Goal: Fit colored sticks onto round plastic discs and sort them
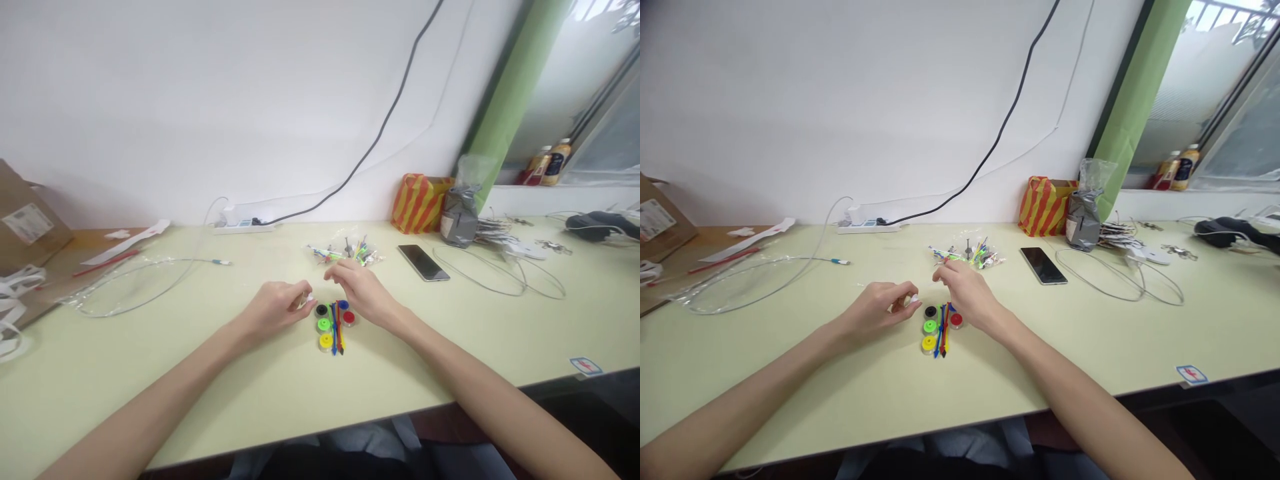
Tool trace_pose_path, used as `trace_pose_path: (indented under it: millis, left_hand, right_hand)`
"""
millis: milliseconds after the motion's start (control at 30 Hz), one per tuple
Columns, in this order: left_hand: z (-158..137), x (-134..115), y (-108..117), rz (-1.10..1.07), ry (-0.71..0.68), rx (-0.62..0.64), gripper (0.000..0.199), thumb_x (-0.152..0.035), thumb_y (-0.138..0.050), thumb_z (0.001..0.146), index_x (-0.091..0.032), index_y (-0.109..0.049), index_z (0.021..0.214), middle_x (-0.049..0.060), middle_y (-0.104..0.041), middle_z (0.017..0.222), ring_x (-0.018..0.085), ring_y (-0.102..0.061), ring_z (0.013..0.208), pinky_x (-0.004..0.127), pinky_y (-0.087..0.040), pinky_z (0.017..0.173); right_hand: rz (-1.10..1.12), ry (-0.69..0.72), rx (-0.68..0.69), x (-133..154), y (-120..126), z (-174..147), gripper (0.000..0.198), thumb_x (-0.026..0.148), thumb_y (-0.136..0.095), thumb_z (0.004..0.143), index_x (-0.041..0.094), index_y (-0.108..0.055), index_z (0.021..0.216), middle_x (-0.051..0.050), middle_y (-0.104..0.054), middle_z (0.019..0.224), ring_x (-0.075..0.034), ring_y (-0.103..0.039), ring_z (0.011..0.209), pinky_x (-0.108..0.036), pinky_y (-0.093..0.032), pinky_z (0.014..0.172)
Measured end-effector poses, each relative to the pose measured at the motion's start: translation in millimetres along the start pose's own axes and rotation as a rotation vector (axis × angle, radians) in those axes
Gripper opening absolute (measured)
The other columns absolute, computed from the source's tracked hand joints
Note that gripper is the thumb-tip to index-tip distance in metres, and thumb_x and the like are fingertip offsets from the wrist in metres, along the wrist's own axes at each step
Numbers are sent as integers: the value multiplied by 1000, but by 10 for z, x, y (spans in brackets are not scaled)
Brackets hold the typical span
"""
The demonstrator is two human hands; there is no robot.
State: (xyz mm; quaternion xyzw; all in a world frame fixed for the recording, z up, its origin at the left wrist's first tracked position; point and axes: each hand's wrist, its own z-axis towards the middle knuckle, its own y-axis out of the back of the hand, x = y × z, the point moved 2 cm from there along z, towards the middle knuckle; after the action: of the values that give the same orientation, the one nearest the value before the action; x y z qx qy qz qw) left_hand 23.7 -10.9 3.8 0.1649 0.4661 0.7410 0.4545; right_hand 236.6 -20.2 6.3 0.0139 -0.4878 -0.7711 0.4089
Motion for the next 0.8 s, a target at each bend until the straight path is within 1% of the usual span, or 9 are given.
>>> trace_pose_path:
  millis: [67,167,267,500,633,700,800]
  left_hand:
    - [0,-3,4,2,-1,4,10,-29,-54,94,-22,-55,87,-7,-52,58,10,-49,50,21,-36,53]
    - [-3,-10,0,2,-1,14,10,-29,-54,94,-22,-55,89,-7,-53,59,10,-50,50,21,-36,54]
    - [-12,-11,-23,-4,1,18,9,-29,-54,94,-22,-55,89,-7,-54,59,10,-50,50,21,-36,53]
    - [-23,-8,-38,34,1,16,12,-31,-53,95,-22,-55,87,-7,-53,57,11,-50,50,22,-34,53]
    - [-24,-31,-18,42,6,19,13,-31,-52,95,-22,-53,86,-7,-52,57,11,-48,49,22,-33,53]
    - [-24,-41,-17,42,2,23,13,-30,-52,95,-22,-52,86,-7,-51,57,11,-48,49,23,-32,53]
    - [-20,-48,-26,36,-9,31,13,-30,-52,95,-22,-51,85,-7,-50,57,11,-48,49,23,-31,54]
  right_hand:
    - [-22,11,19,-25,-25,-9,41,-6,-38,83,21,-64,101,-5,-61,93,-20,-57,90,-30,-43,80]
    - [-40,29,32,-50,-42,-18,48,-9,-37,75,21,-64,101,-5,-60,94,-20,-56,91,-29,-41,78]
    - [-39,27,29,-49,-27,-25,50,-9,-36,73,21,-64,102,-5,-60,96,-20,-57,91,-29,-41,78]
    - [-30,-1,20,-31,-19,-45,44,-5,-38,80,23,-62,104,-5,-62,99,-19,-58,83,-29,-42,73]
    - [18,-40,-2,-34,-14,-40,31,3,-41,91,22,-63,100,-6,-66,100,-20,-61,86,-31,-44,74]
    - [42,-55,-10,-39,-5,-36,28,6,-41,94,22,-64,100,-7,-67,100,-20,-63,89,-31,-45,75]
    - [63,-63,-10,-51,1,-31,28,7,-42,96,21,-66,101,-7,-68,102,-20,-65,90,-32,-47,76]
